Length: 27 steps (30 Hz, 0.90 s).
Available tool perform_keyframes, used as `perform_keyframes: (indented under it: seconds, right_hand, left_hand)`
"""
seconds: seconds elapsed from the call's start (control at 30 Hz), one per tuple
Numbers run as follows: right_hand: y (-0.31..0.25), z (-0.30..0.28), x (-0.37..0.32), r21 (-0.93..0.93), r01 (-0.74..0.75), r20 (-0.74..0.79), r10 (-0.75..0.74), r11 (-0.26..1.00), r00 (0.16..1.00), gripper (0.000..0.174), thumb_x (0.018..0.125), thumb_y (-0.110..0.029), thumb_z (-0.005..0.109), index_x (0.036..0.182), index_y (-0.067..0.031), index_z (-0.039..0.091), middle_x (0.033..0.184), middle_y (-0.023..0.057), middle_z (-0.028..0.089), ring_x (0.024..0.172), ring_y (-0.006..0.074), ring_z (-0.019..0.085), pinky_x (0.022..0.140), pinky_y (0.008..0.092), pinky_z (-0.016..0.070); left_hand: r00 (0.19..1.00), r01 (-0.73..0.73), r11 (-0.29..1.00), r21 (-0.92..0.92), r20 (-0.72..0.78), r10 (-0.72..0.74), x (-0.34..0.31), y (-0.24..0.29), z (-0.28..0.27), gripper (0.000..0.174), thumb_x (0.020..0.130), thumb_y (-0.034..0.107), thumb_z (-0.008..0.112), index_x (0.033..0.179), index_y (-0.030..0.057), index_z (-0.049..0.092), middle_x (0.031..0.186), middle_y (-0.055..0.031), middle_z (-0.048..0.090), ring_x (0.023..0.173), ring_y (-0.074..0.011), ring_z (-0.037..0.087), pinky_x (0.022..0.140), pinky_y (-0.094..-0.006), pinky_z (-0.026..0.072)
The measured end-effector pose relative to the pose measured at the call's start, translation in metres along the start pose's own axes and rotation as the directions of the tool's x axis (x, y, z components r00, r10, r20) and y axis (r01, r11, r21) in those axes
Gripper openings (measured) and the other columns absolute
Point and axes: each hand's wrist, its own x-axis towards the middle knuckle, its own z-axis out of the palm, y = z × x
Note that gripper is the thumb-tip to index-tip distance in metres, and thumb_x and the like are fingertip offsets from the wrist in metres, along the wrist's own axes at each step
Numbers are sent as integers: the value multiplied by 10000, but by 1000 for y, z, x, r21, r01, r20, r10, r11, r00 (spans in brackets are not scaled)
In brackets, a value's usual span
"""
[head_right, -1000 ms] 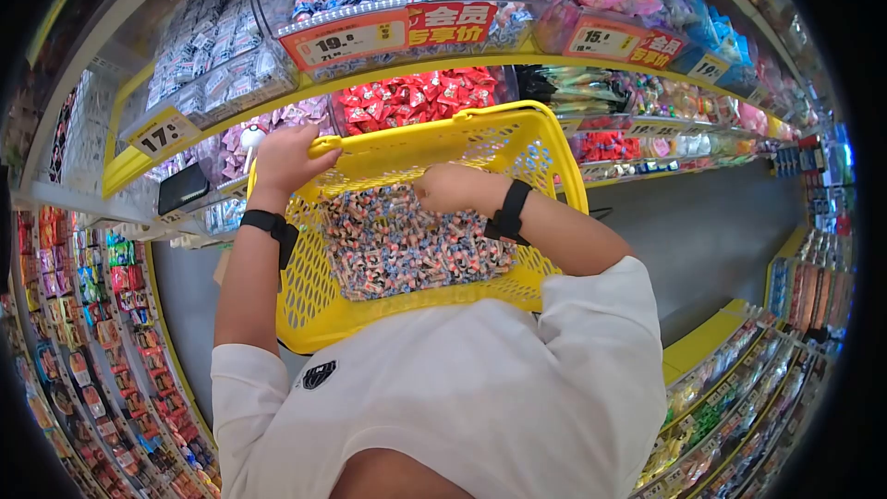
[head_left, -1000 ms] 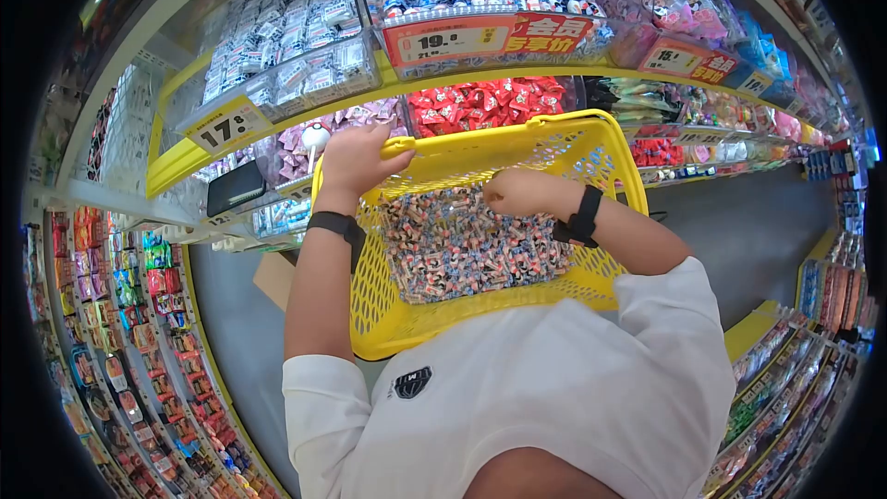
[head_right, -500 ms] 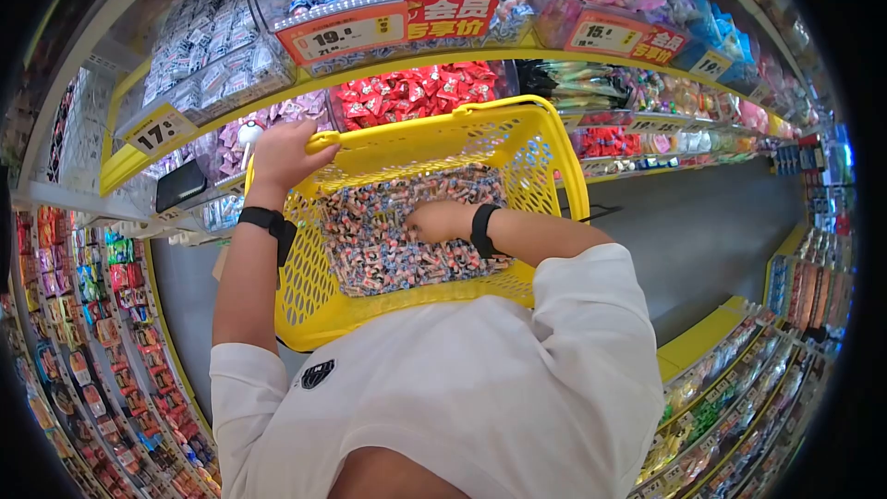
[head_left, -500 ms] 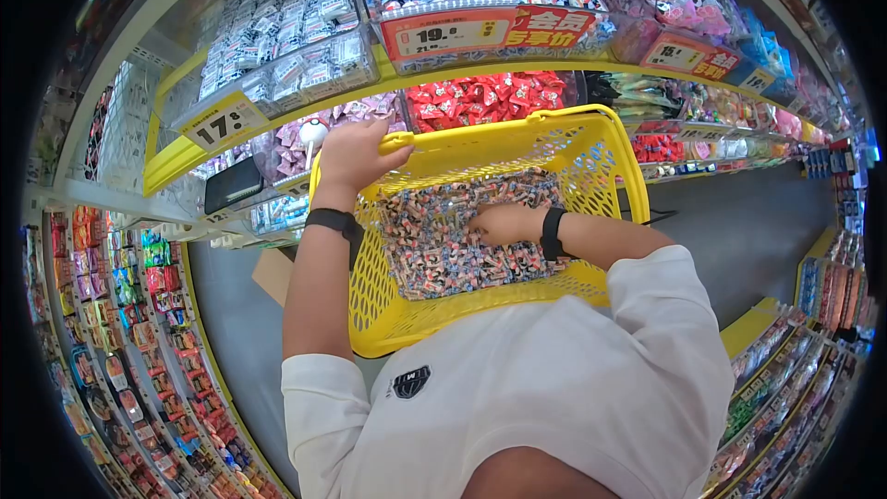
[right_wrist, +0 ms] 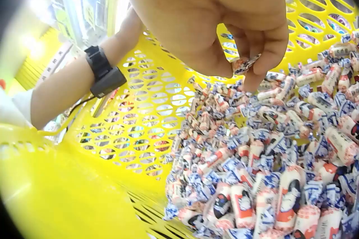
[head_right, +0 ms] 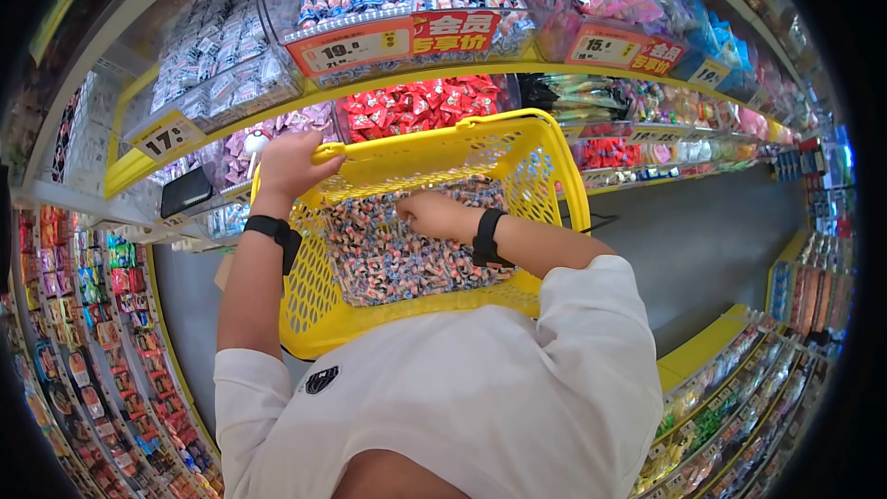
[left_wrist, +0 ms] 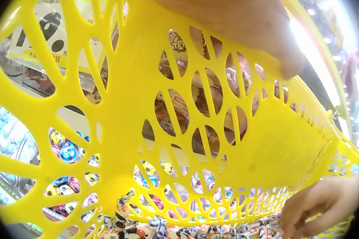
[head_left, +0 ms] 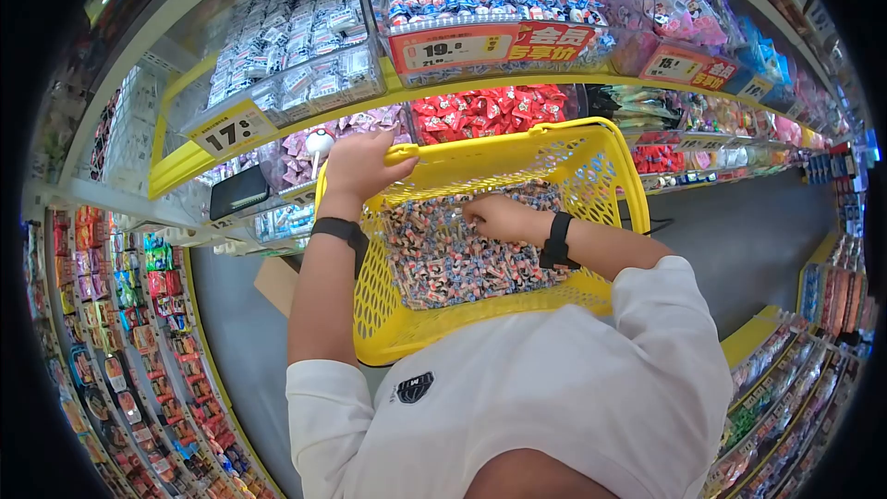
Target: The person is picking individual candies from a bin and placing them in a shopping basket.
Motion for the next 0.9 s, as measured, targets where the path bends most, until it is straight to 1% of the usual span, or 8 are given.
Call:
perform_keyframes:
  seconds: [0.13, 0.23, 0.33, 0.43, 0.53, 0.63, 0.73, 0.9]
  right_hand:
    - [-37, -31, 6, 33, -2, 70, 0, 999, 998, 165, 799, -91, 586, 934, -56, 673, 915, 165, 625, 919, 379, 617, 791, 464, 481]
    - [-64, -53, 5, 5, 90, -76, -90, 996, 993, 152, 806, -113, 607, 935, -67, 672, 913, 139, 632, 882, 344, 617, 782, 443, 482]
    - [-92, -84, 2, 42, 126, -136, -119, 991, 984, 143, 810, -120, 632, 938, -69, 671, 899, 126, 628, 842, 306, 609, 760, 417, 483]
    - [-112, -112, -1, 82, 212, -242, -186, 974, 952, 142, 818, -107, 648, 953, -76, 674, 877, 98, 615, 743, 230, 589, 691, 359, 479]
    - [-130, -144, -6, 99, 237, -285, -201, 966, 937, 131, 888, -51, 623, 1012, -52, 665, 930, 31, 619, 746, 103, 602, 642, 248, 472]
    - [-152, -174, -13, 284, 243, -335, -141, 928, 932, 131, 904, -32, 607, 1025, -35, 659, 950, 11, 630, 701, 70, 603, 610, 220, 467]
    - [-167, -202, -17, 379, 271, -369, -124, 885, 921, 134, 906, -23, 602, 1029, -20, 654, 936, 10, 633, 660, 52, 597, 582, 194, 460]
    - [-186, -243, -15, 299, 347, -502, -162, 889, 849, 151, 934, -93, 582, 1050, -41, 664, 852, -1, 630, 679, 31, 593, 541, 176, 445]
  left_hand:
    - [1000, -5, 1000, -7, -4, 5, 0, 0, 0, 440, 754, 504, 716, 742, 80, 599, 694, -128, 606, 670, -337, 614, 618, -457, 477]
    - [1000, -9, 1000, -6, 1, 9, 0, -2, 1, 440, 753, 503, 717, 746, 80, 598, 699, -129, 608, 673, -338, 614, 623, -458, 479]
    - [1000, 0, 1000, -22, 5, 0, 1, 0, -1, 443, 751, 504, 719, 752, 78, 598, 705, -129, 611, 679, -338, 616, 628, -459, 481]
    - [1000, -7, 1000, 15, 13, 6, 0, -1, 0, 471, 756, 545, 703, 798, 83, 630, 730, -99, 639, 690, -302, 643, 642, -430, 507]
    - [1000, -3, 1000, 25, 22, 3, 1, 0, -1, 467, 757, 543, 703, 799, 83, 632, 726, -96, 638, 689, -302, 643, 644, -432, 507]
    - [1000, -7, 1000, 29, 21, 6, 0, -1, -1, 463, 758, 539, 701, 799, 84, 633, 722, -93, 637, 687, -300, 642, 647, -429, 506]
    - [1000, -2, 1000, -18, -10, 2, 0, 1, -2, 447, 753, 512, 713, 751, 79, 598, 706, -119, 617, 683, -329, 620, 633, -458, 484]
    - [1000, -4, 1000, 12, 12, 4, 1, 0, -2, 463, 760, 537, 698, 777, 80, 620, 714, -100, 629, 684, -307, 631, 641, -438, 495]
